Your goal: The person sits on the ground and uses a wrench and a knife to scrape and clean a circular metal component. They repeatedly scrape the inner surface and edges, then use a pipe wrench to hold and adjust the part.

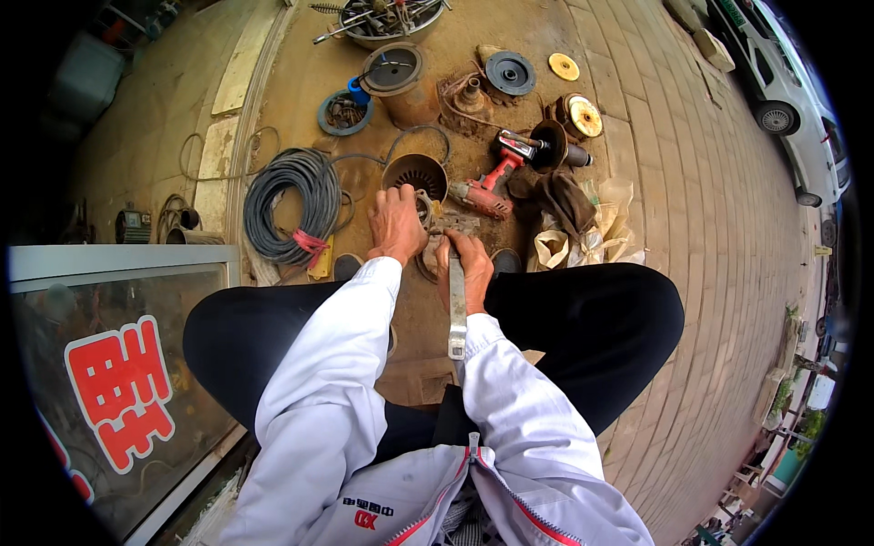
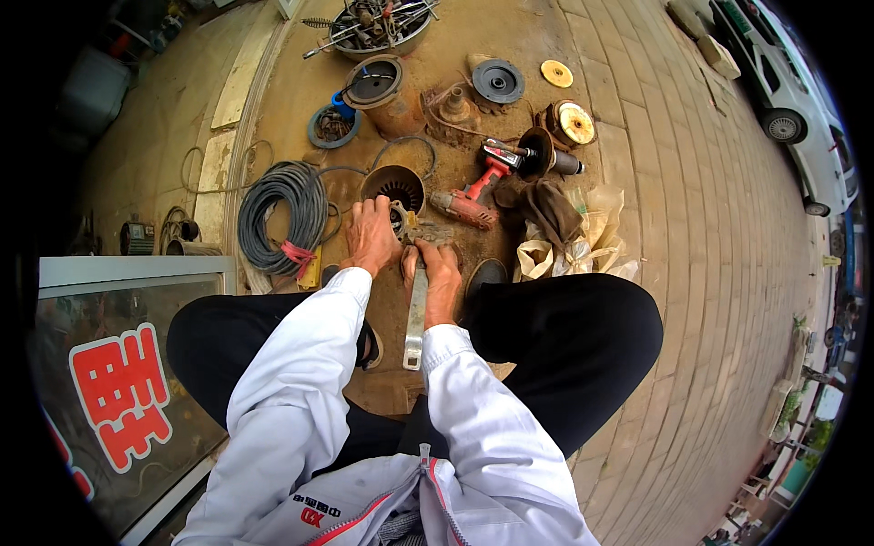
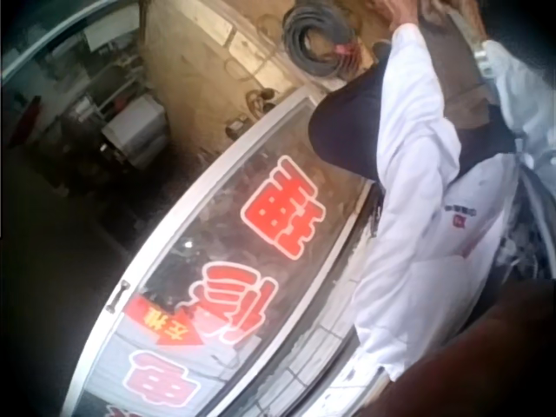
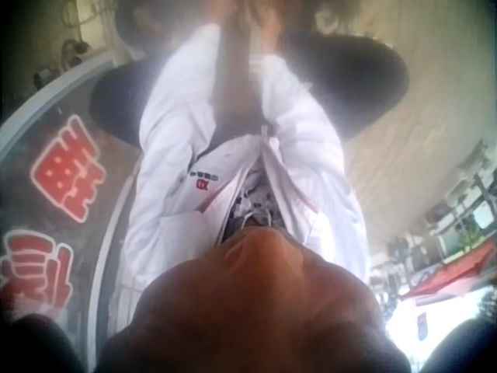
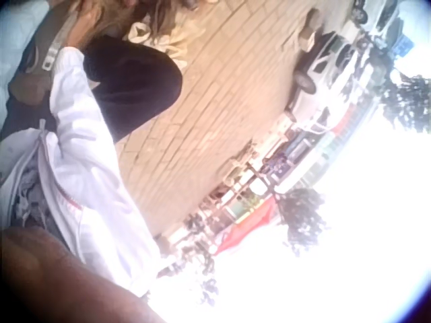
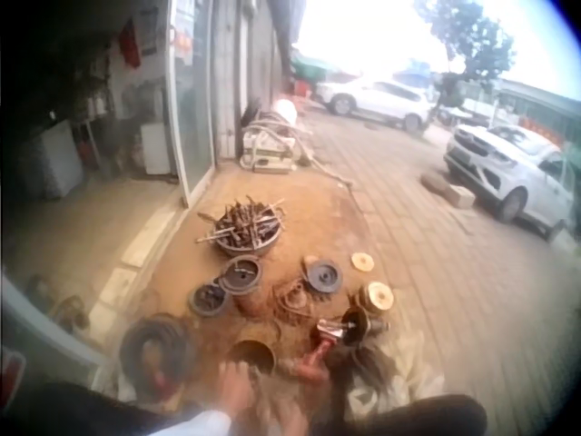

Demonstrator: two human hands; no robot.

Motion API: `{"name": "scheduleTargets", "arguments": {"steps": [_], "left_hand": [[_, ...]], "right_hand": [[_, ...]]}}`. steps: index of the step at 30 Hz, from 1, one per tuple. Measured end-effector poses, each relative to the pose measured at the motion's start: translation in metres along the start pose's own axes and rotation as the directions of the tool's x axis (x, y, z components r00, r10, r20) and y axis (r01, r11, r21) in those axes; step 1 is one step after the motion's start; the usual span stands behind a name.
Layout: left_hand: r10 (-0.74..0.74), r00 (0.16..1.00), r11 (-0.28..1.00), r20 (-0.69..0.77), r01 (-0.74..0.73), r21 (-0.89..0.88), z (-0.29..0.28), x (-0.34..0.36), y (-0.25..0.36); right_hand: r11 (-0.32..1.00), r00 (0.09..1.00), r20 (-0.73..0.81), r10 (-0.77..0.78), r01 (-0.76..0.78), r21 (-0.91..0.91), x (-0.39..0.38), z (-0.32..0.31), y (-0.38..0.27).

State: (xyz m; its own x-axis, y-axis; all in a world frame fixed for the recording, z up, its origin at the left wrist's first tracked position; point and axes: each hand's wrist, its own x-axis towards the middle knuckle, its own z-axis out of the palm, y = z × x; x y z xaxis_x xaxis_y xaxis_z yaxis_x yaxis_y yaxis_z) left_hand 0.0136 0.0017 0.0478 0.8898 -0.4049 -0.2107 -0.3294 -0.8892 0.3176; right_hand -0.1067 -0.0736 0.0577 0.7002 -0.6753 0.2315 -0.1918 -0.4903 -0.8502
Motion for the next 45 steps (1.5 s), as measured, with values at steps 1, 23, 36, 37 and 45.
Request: {"name": "scheduleTargets", "arguments": {"steps": [1,23,36,37,45], "left_hand": [[-0.017,1.0,1.0,0.001,0.017,-0.012,0.0,-0.001,0.002],[-0.047,0.999,0.999,0.012,0.047,0.027,-0.003,0.0,0.005],[-0.075,0.997,0.996,-0.006,0.074,-0.047,-0.002,0.0,0.006],[-0.075,0.997,0.996,-0.004,0.075,-0.052,-0.002,0.0,0.006],[-0.083,0.997,0.989,-0.006,0.082,-0.124,-0.006,-0.003,0.005]], "right_hand": [[1.0,1.0,0.021,-0.003,0.002,0.007,0.003,-0.002,-0.001],[0.763,0.494,0.581,0.646,-0.427,-0.486,-0.052,0.006,0.108],[0.66,0.569,0.369,0.735,-0.476,-0.58,-0.03,-0.002,0.091],[0.664,0.602,0.333,0.726,-0.49,-0.564,-0.027,-0.001,0.087],[0.767,0.748,0.202,0.632,-0.567,-0.299,-0.012,0.013,0.094]]}}
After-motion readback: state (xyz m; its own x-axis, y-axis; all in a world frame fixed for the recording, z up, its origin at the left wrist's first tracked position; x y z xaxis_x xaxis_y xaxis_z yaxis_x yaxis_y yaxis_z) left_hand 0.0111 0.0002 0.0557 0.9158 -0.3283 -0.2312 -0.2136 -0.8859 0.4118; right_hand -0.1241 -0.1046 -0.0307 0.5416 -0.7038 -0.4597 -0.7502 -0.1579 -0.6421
